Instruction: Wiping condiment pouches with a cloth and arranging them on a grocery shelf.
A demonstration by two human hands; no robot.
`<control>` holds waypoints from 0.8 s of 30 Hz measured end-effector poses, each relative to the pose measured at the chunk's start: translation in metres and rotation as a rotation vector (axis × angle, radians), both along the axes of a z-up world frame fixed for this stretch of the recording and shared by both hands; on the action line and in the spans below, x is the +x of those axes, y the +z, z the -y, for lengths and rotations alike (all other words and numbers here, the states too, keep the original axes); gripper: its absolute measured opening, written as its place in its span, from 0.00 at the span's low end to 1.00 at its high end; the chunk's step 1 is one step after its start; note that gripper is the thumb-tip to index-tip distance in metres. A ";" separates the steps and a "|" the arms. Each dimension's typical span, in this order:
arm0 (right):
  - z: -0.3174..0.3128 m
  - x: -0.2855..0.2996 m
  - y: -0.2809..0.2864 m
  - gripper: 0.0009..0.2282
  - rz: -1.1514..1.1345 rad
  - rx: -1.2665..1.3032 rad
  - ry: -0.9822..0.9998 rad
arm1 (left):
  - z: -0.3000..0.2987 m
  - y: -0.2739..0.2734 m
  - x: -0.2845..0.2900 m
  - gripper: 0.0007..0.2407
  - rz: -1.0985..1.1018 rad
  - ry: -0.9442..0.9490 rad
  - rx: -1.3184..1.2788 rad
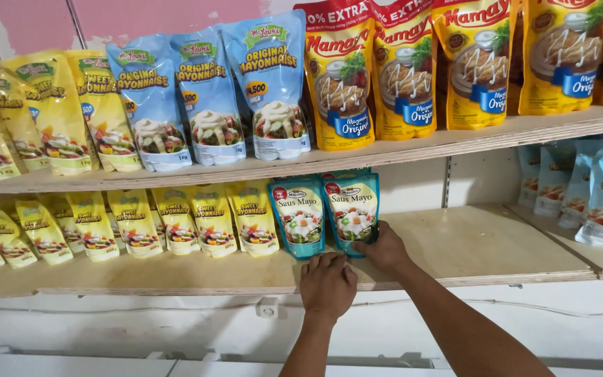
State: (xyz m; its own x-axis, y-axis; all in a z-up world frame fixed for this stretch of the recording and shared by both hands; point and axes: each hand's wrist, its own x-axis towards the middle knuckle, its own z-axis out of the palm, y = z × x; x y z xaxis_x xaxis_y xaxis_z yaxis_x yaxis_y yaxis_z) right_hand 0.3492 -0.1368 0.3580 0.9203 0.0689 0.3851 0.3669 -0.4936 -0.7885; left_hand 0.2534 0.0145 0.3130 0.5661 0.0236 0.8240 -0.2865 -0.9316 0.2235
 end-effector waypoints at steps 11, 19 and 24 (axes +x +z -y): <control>0.008 -0.058 -0.018 0.46 -0.037 -0.640 -0.087 | -0.008 -0.001 0.004 0.16 -0.043 -0.004 0.045; 0.039 -0.170 -0.070 0.38 0.590 -0.624 -0.076 | 0.006 -0.021 -0.055 0.16 -0.025 -0.066 0.019; 0.060 -0.210 -0.162 0.38 0.477 -0.599 0.142 | 0.008 -0.098 -0.112 0.23 -0.011 -0.151 0.049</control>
